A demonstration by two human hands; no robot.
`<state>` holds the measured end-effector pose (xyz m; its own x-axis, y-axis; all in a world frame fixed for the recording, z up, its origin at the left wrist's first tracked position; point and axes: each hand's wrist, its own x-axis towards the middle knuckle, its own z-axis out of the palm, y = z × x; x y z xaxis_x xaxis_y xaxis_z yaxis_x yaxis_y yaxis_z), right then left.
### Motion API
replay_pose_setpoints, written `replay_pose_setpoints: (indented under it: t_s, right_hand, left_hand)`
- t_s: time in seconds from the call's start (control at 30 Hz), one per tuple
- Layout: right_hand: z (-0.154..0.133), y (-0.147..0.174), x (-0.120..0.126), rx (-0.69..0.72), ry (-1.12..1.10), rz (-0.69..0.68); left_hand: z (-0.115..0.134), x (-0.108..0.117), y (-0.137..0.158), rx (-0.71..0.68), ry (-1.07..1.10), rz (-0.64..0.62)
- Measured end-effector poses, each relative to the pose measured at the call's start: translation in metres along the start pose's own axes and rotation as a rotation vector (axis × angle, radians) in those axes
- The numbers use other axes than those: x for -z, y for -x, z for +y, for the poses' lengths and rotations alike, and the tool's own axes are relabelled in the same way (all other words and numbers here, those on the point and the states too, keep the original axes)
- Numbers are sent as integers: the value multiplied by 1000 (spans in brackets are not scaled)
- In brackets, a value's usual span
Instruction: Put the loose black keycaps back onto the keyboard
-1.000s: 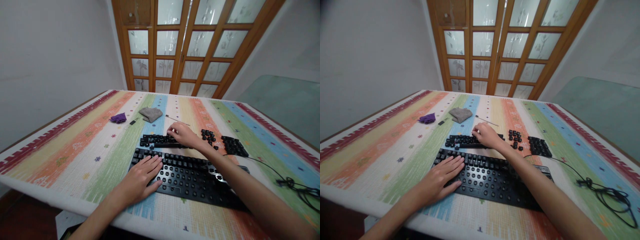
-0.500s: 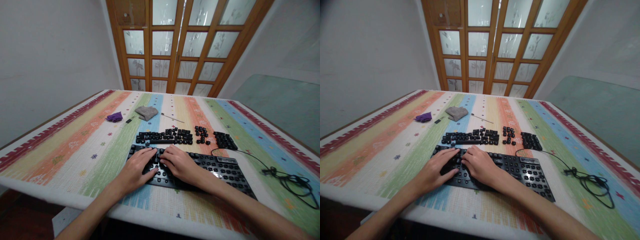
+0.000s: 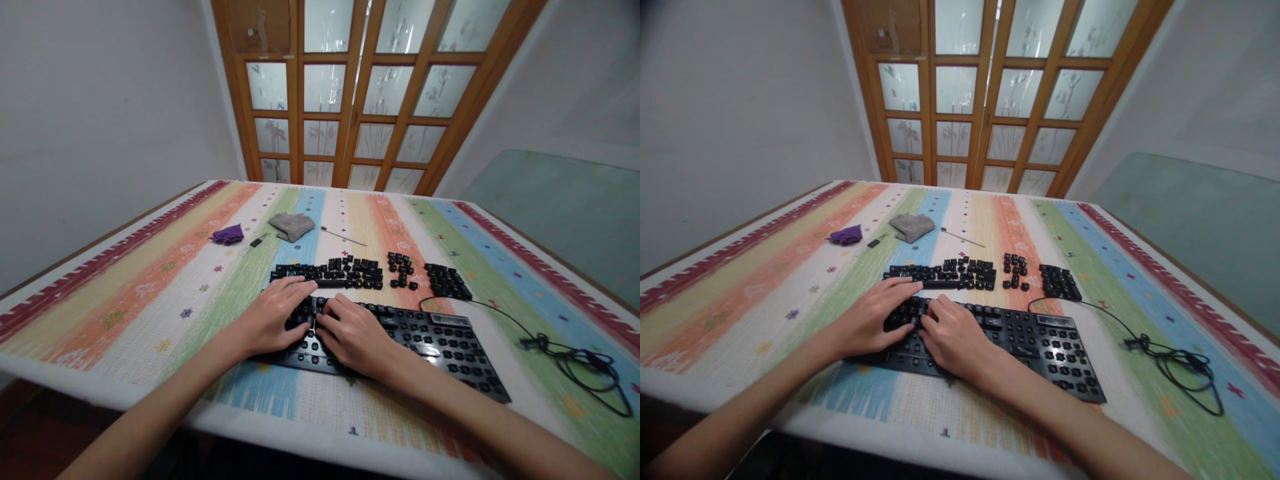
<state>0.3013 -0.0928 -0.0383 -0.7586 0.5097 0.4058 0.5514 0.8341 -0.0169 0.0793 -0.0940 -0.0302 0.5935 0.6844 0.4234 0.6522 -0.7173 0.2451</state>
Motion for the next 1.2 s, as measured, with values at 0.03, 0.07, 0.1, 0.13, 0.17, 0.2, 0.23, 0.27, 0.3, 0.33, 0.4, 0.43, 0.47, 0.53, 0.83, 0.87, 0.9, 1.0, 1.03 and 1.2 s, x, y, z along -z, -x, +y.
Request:
replay_pose_setpoints:
  t_s: [0.03, 0.07, 0.1, 0.13, 0.17, 0.2, 0.23, 0.27, 0.3, 0.33, 0.4, 0.43, 0.47, 0.53, 0.83, 0.87, 0.9, 1.0, 1.03, 1.2]
  right_hand:
    - [0, 0, 0, 4, 6, 0]
    - [1, 0, 1, 11, 17, 0]
    - [0, 0, 0, 19, 34, 5]
    - [0, -1, 0, 32, 57, 15]
    - [-1, -1, -1, 52, 85, 29]
    - [-1, -1, -2, 76, 118, 43]
    - [-2, -1, -2, 103, 152, 54]
    - [-3, 0, -3, 128, 184, 62]
    - [-3, 0, -3, 146, 211, 65]
    - [-3, 0, -3, 154, 231, 65]
    - [-2, 0, -3, 150, 252, 61]
    - [-2, 0, -3, 148, 253, 57]
    - [-1, -1, -3, 151, 249, 51]
    - [-1, -2, -4, 169, 232, 35]
    - [-1, -2, -2, 139, 196, -9]
    - [-1, -3, -2, 137, 188, -7]
    - [0, -3, -2, 139, 182, -7]
    - [-1, -4, -1, 156, 214, -34]
    - [-1, -5, -1, 167, 240, -49]
    - [-6, -4, 1, 217, 353, -79]
  left_hand:
    - [-1, 3, -2, -10, 1, -3]
    - [-2, 6, -5, -18, 5, -6]
    - [-4, 8, -7, -26, 10, -4]
    - [-5, 10, -9, -34, 15, -1]
    - [-5, 11, -10, -44, 22, 6]
    - [-6, 11, -11, -52, 30, 17]
    - [-7, 10, -11, -57, 39, 29]
    - [-7, 9, -11, -61, 47, 39]
    - [-7, 7, -11, -65, 56, 49]
    - [-7, 5, -10, -70, 64, 57]
    - [-7, 1, -8, -84, 79, 68]
    - [-7, 0, -7, -92, 87, 74]
    - [-7, -1, -7, -99, 95, 80]
    - [-7, -3, -6, -105, 110, 93]
    - [-7, -8, -2, -86, 133, 87]
    - [-7, -9, -2, -87, 136, 86]
    - [-7, -9, -2, -87, 138, 83]
    - [-6, -10, -1, -84, 141, 72]
    - [-6, -11, -1, -82, 142, 70]
    - [-7, -11, -1, -78, 146, 85]
